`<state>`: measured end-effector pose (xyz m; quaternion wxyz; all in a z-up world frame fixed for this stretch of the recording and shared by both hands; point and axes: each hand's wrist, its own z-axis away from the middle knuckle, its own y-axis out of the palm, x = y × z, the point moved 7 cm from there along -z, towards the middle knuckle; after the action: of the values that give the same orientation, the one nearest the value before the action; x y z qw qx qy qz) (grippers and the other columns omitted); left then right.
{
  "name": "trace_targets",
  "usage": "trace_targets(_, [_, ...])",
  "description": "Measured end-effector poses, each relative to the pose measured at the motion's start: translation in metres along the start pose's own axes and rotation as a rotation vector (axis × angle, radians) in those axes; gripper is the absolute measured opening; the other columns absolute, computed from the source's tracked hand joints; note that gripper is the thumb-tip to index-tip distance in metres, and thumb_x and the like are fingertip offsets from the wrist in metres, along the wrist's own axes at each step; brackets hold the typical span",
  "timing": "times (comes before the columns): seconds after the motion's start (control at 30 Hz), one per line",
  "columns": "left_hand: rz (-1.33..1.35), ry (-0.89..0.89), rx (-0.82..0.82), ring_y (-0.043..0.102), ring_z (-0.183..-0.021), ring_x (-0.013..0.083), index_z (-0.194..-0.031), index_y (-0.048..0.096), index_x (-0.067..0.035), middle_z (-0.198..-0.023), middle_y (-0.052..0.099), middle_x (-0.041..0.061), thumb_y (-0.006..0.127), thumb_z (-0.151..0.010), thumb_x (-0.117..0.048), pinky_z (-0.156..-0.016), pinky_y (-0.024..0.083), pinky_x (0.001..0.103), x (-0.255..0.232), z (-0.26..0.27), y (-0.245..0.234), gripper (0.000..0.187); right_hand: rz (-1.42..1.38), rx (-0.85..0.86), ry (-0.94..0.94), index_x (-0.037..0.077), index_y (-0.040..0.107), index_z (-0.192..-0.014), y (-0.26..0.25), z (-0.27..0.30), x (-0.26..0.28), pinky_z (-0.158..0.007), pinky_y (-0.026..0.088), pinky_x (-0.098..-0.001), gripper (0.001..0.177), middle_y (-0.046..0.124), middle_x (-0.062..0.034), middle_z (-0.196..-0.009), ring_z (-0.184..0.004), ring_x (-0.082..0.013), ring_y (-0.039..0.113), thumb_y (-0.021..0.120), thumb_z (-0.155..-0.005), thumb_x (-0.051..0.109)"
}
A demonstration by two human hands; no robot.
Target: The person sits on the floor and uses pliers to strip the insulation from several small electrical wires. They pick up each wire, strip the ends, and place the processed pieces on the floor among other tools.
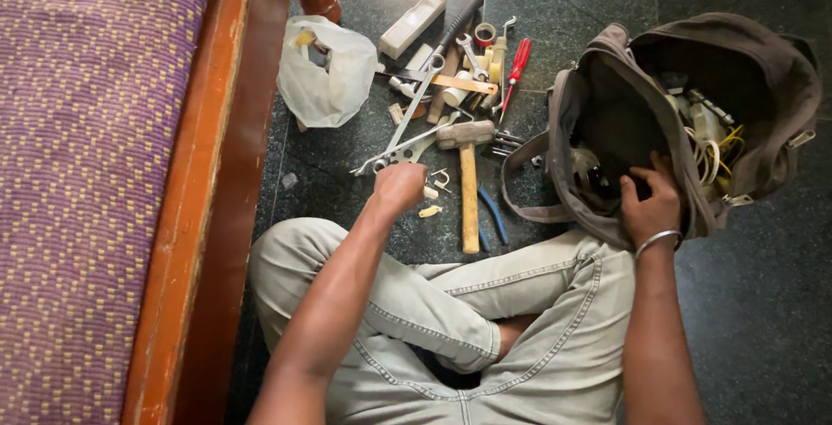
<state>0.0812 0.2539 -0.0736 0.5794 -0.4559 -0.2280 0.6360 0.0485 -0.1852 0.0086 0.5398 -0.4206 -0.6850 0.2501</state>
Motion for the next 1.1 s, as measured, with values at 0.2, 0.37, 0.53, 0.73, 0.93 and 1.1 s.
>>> trace_targets(0.2, [-0.035,-0.011,0.113,0.071,-0.106,0.0344,-0.102,0.078,-0.009,-0.112,0.074,0.016,0.072,-0.082,-0.013,-0.086,0.059,0.046,0.005,-0.002,0.019,0.022,-0.025,0.001,0.026,0.000,0.073,-0.117,0.001,0.001,-0.004,-0.118,0.041,-0.0434,0.028,0.058,-0.0245,-0.149,-0.140,-0.0409,0.054,0.075,-0.094,0.016])
trace_targets(0.37, [-0.080,-0.007,0.158,0.071,-0.106,0.0339,-0.103,0.077,-0.009,-0.111,0.075,0.016,0.071,-0.081,-0.010,-0.086,0.059,0.045,0.010,-0.003,0.030,0.023,-0.025,0.022,0.084,0.001,0.072,-0.118,0.002,0.002,-0.009,-0.114,0.046,-0.0427,0.026,0.064,-0.0247,-0.138,-0.131,-0.0404,0.060,0.072,-0.097,0.017])
trace_targets(0.53, [-0.078,0.066,0.007,0.073,-0.098,0.0356,-0.094,0.076,-0.008,-0.103,0.074,0.018,0.067,-0.086,-0.015,-0.080,0.058,0.048,-0.010,0.013,0.002,0.014,0.013,-0.075,0.044,0.002,0.069,-0.127,-0.008,0.004,0.002,-0.106,0.048,-0.0474,0.031,0.065,-0.0293,-0.131,-0.123,-0.0460,0.061,0.057,-0.099,0.005])
trace_targets(0.73, [0.223,0.427,-0.393,0.067,-0.092,0.0360,-0.098,0.070,-0.011,-0.092,0.067,0.012,0.068,-0.087,-0.021,-0.076,0.054,0.050,-0.097,0.043,-0.074,0.015,-0.027,-0.118,0.089,0.004,0.065,-0.134,-0.015,0.007,0.020,-0.096,0.051,-0.0517,0.045,0.066,-0.0333,-0.119,-0.111,-0.0503,0.063,0.043,-0.095,-0.001])
trace_targets(0.93, [0.377,0.741,-0.480,0.067,-0.097,0.0326,-0.095,0.069,-0.010,-0.095,0.066,0.010,0.066,-0.089,-0.018,-0.080,0.055,0.046,-0.232,0.018,-0.064,0.011,-0.020,-0.100,0.205,0.007,0.065,-0.135,-0.014,0.008,0.021,-0.092,0.051,-0.0527,0.050,0.066,-0.0335,-0.114,-0.106,-0.0503,0.064,0.042,-0.092,-0.001])
trace_targets(1.1, [0.007,0.832,-0.268,0.071,-0.098,0.0317,-0.093,0.077,-0.009,-0.098,0.073,0.012,0.064,-0.085,-0.012,-0.084,0.057,0.044,-0.319,-0.062,0.002,0.015,-0.045,-0.106,0.226,0.009,0.065,-0.135,-0.012,0.006,0.012,-0.092,0.052,-0.0510,0.043,0.066,-0.0327,-0.116,-0.108,-0.0488,0.064,0.043,-0.098,0.002])
